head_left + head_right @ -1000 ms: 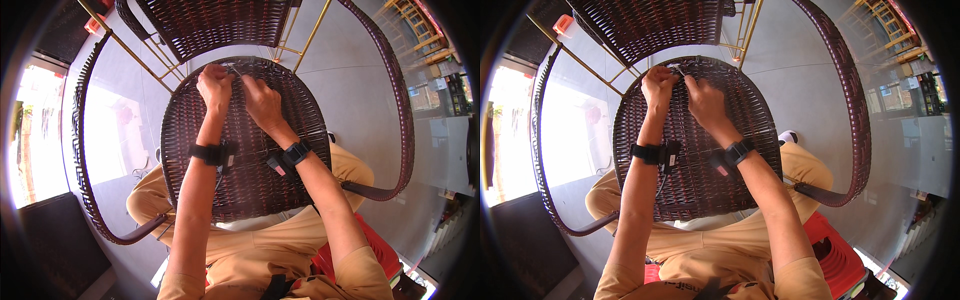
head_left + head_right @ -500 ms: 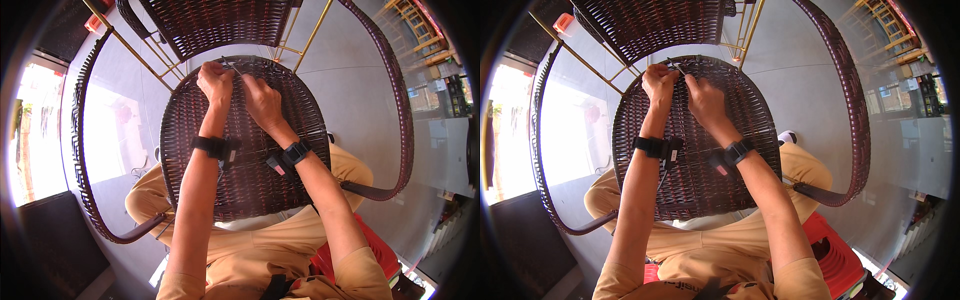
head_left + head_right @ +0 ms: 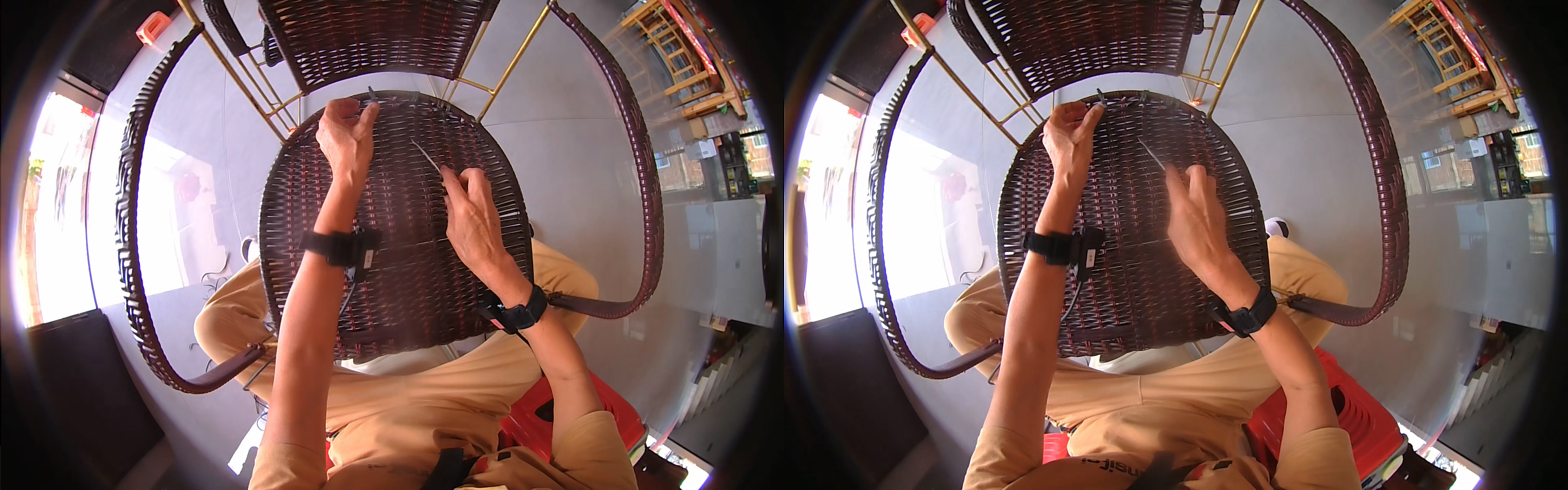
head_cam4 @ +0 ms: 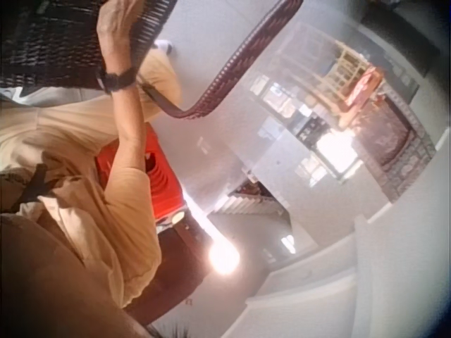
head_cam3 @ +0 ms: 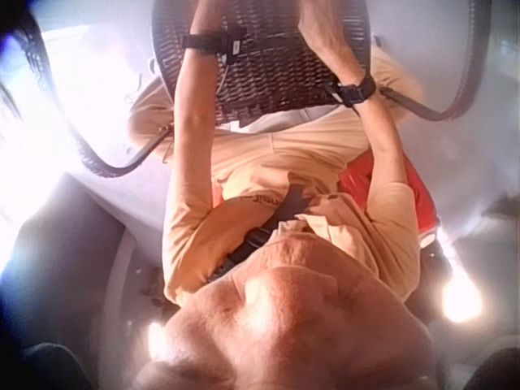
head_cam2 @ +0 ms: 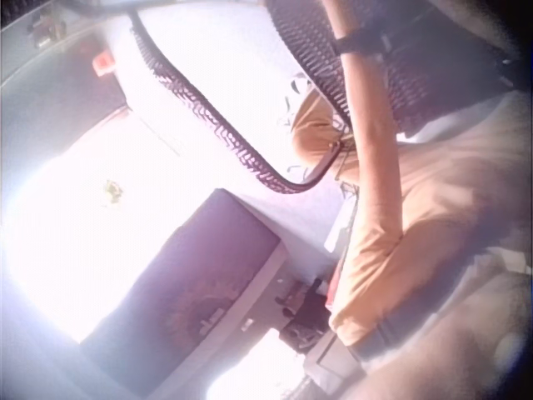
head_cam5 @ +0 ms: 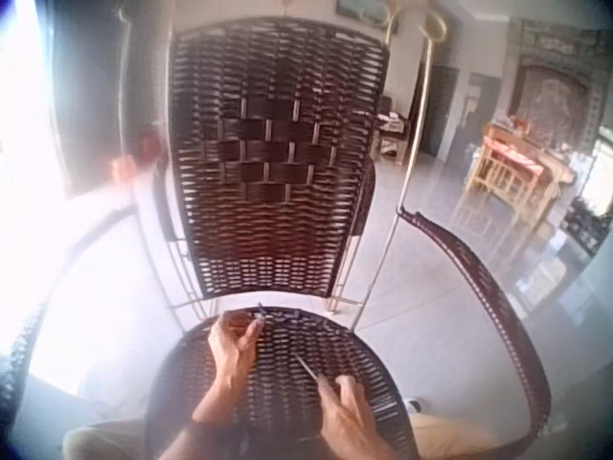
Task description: The person threads a plastic cord through the wicker frame of a chair to repair the seat, using a small tool to guide the cord through the weave, then turns the chair over to continue threading and securing the material.
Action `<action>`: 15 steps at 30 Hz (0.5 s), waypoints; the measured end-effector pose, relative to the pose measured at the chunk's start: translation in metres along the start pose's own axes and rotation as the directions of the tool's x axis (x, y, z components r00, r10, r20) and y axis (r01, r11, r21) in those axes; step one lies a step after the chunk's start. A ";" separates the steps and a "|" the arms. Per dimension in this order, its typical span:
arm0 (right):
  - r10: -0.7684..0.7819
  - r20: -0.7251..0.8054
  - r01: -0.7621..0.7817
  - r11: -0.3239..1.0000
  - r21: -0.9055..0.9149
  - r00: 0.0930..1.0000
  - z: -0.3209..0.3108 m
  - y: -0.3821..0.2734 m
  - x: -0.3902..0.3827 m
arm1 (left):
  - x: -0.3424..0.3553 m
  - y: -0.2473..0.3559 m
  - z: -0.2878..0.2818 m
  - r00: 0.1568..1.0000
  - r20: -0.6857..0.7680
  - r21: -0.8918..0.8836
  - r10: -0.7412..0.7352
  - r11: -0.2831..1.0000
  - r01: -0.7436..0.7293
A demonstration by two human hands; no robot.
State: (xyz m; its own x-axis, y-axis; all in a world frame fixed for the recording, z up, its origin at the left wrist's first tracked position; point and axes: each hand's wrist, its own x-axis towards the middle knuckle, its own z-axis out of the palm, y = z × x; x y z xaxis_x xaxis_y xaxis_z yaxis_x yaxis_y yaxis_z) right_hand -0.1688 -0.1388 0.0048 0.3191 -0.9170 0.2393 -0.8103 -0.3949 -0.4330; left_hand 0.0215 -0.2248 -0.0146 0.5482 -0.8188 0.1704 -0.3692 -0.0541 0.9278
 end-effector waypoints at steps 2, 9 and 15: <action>-0.079 -0.016 0.077 0.990 -0.114 0.997 0.000 -0.006 -0.003 | -0.007 -0.008 -0.012 1.000 0.008 -0.048 0.006 0.999 -0.005; -0.109 -0.075 0.097 0.984 -0.150 0.991 0.003 -0.011 -0.004 | -0.042 0.017 -0.085 0.958 0.279 -0.181 -0.059 0.977 0.113; -0.087 -0.246 0.115 0.988 0.101 0.965 -0.049 -0.017 -0.060 | -0.101 0.004 -0.111 0.870 0.487 -0.126 -0.075 0.980 0.155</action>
State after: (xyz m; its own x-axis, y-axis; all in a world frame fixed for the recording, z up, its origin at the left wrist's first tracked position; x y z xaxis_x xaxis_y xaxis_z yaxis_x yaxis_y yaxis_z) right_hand -0.1987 -0.0743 0.0405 0.2576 -0.8371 0.4826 -0.7146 -0.5012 -0.4880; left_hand 0.0477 -0.0790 0.0088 0.1392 -0.9868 -0.0825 -0.1824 -0.1075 0.9773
